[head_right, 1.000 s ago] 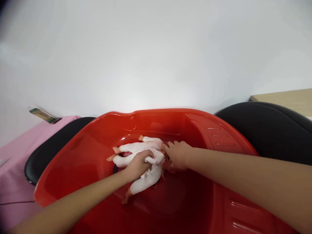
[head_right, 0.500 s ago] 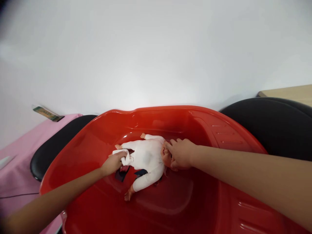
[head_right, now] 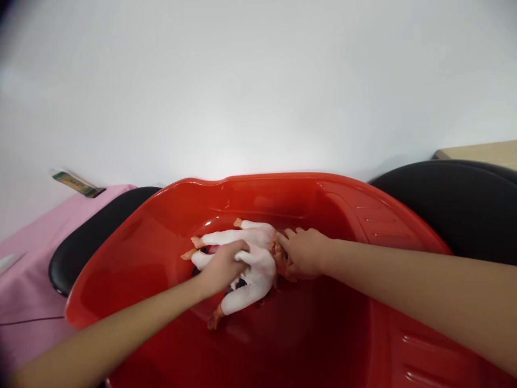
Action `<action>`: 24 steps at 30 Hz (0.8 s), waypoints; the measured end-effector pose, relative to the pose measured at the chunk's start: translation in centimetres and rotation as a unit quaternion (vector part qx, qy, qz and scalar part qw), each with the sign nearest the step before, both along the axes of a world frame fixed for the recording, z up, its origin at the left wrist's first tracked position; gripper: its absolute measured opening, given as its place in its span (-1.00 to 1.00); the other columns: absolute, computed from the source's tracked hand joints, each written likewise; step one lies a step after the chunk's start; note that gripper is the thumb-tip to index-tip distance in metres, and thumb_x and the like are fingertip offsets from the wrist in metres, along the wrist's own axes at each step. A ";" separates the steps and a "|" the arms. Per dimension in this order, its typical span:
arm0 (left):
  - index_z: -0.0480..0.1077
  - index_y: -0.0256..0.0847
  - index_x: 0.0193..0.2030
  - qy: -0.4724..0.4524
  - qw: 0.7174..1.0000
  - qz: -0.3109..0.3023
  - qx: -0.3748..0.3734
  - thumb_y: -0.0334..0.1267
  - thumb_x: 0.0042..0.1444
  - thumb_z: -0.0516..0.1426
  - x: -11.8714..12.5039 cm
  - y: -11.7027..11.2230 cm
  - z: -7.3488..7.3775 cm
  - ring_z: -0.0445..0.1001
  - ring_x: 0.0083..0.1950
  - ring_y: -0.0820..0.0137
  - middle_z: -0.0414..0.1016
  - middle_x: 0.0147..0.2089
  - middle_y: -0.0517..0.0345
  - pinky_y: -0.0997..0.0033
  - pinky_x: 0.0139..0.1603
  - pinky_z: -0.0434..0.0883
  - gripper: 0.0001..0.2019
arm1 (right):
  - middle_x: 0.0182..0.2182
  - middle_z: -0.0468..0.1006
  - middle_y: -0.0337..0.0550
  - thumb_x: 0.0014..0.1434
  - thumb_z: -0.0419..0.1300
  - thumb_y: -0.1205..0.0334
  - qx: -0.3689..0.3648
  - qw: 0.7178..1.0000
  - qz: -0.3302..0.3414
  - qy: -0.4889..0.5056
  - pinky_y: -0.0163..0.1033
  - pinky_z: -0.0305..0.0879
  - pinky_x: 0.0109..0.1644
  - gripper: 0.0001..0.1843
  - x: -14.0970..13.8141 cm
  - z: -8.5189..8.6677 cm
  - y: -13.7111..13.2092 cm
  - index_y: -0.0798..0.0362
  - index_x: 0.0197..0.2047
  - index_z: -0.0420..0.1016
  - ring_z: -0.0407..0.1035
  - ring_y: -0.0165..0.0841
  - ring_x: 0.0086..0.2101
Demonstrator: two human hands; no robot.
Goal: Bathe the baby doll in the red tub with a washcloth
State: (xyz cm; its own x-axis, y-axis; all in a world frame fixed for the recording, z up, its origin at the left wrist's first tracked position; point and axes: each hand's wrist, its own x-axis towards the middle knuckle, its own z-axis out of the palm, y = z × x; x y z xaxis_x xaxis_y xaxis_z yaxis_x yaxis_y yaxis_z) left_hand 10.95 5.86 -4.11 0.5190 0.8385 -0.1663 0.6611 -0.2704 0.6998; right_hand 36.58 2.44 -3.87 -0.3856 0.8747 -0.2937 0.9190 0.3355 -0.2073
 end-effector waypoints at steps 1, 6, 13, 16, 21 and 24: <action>0.47 -0.10 -0.24 -0.002 0.998 -0.058 0.023 -0.41 0.04 0.07 1.4 -0.9 -0.1 0.63 -0.22 0.25 0.65 -0.19 0.07 0.30 -0.17 0.54 -0.79 | 0.29 0.39 0.23 0.10 0.21 -0.10 0.001 1.000 0.000 -0.003 0.16 0.40 0.06 0.02 0.0 0.1 0.0 0.11 0.53 0.07 0.40 0.15 0.13; 0.48 -0.11 -0.27 0.079 0.976 -0.188 0.076 -0.49 -0.05 0.09 2.9 -2.3 -1.8 0.56 -0.12 0.17 0.61 -0.16 0.03 0.24 -0.12 0.45 -0.75 | 0.27 0.41 0.26 0.11 0.20 -0.07 0.005 1.000 -0.005 0.000 0.16 0.40 0.06 -0.01 -0.1 0.2 -0.1 0.11 0.53 0.09 0.41 0.16 0.12; 0.53 -0.06 -0.22 0.152 0.951 -0.263 0.046 -0.48 -0.05 0.10 -3.5 -2.1 -3.8 0.54 -0.06 0.13 0.60 -0.14 0.03 0.25 -0.03 0.40 -0.69 | 0.26 0.42 0.21 0.02 0.28 -0.06 -0.002 1.000 -0.011 0.009 0.12 0.40 0.03 0.06 -0.1 0.2 -0.1 0.05 0.53 0.09 0.41 0.15 0.10; 0.56 -0.06 -0.22 0.174 0.952 -0.252 0.011 -0.45 -0.03 0.13 -7.0 -2.2 -3.8 0.53 -0.06 0.14 0.61 -0.15 0.06 0.25 0.00 0.38 -0.71 | 0.26 0.42 0.22 0.00 0.30 -0.06 -0.002 1.000 -0.009 0.012 0.12 0.40 0.02 0.08 0.0 0.0 0.0 0.07 0.53 0.09 0.41 0.15 0.10; 0.52 -0.12 -0.36 0.178 0.965 -0.187 -0.048 -0.49 -0.06 0.07 -10.7 -1.5 -1.6 0.54 -0.23 0.23 0.61 -0.28 0.15 0.30 -0.23 0.36 -0.76 | 0.26 0.41 0.22 0.02 0.29 -0.07 -0.009 1.000 -0.007 0.016 0.14 0.41 0.03 0.08 0.1 -0.1 0.1 0.12 0.53 0.08 0.41 0.15 0.10; 0.41 -0.13 -0.44 0.147 0.977 -0.146 -0.048 -0.47 -0.05 0.04 -8.9 -0.8 0.4 0.49 -0.34 0.30 0.54 -0.40 0.18 0.33 -0.33 0.32 -0.82 | 0.27 0.41 0.21 0.03 0.29 -0.07 -0.008 1.000 -0.010 0.014 0.14 0.41 0.05 0.07 0.0 0.0 0.0 0.10 0.54 0.08 0.41 0.15 0.11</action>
State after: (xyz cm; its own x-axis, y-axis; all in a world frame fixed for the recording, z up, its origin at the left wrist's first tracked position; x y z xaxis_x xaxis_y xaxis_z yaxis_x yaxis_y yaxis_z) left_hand 2.03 5.08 -3.72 0.6514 0.6358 -0.4141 0.7420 -0.4198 0.5227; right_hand 36.59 2.44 -3.86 -0.3764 0.8774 -0.2976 0.9192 0.3135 -0.2383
